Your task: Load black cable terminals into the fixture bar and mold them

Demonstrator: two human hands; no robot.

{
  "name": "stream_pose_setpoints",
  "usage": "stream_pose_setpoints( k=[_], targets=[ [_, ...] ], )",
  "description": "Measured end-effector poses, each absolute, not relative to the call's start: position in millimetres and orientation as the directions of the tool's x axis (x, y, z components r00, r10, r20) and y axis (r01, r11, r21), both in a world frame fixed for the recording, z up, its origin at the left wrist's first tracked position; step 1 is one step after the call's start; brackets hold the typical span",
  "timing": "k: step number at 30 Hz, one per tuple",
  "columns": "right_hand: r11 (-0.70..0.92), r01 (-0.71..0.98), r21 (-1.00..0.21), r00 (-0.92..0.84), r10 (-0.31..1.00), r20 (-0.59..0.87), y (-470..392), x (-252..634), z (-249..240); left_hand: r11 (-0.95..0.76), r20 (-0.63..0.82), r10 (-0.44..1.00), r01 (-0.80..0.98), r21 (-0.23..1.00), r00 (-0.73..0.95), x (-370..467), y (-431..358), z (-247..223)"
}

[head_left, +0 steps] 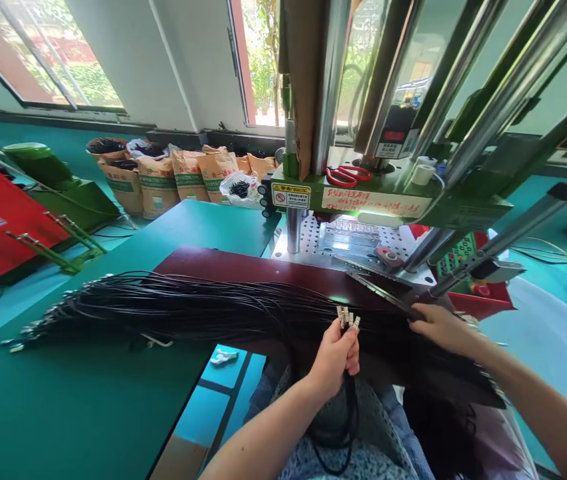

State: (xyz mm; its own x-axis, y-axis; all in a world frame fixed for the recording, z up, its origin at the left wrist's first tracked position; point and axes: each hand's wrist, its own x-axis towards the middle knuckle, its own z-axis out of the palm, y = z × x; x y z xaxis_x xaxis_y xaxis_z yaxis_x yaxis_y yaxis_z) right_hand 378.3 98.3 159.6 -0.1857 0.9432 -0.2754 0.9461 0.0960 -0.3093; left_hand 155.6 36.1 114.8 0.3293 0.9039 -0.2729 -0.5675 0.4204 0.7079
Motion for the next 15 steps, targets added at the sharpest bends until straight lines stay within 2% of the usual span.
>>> stream_pose_setpoints(
  k=[1,3,5,7,9,15],
  targets=[
    [-0.008,0.872,-0.49,-0.177,0.927,-0.331,83.2,372.6,155.9,0.439,-0.283,0.894,-0.547,0.713,0.348,157.2,34.7,113.8],
    [-0.239,0.558,-0.795,-0.172,0.904,-0.392,53.2,359.0,144.8,0.472,-0.304,0.872,-0.495,0.73,0.384,161.3,31.9,111.1],
    [-0.31,0.229,-0.923,-0.152,0.925,-0.348,29.0,344.1,131.5,0.488,-0.318,0.855,-0.431,0.759,0.409,167.0,29.2,108.3],
    [-0.275,0.031,-0.961,-0.095,0.956,-0.277,14.9,330.8,118.8,0.487,-0.323,0.846,-0.368,0.792,0.424,174.0,27.0,106.2],
    [-0.23,-0.056,-0.971,-0.03,0.973,-0.229,10.3,322.3,108.7,0.476,-0.325,0.844,-0.314,0.822,0.428,180.9,25.6,105.6],
    [-0.23,-0.067,-0.971,0.044,0.971,-0.233,12.8,320.4,98.7,0.473,-0.35,0.848,-0.27,0.839,0.398,189.7,25.9,108.4]
  ],
)
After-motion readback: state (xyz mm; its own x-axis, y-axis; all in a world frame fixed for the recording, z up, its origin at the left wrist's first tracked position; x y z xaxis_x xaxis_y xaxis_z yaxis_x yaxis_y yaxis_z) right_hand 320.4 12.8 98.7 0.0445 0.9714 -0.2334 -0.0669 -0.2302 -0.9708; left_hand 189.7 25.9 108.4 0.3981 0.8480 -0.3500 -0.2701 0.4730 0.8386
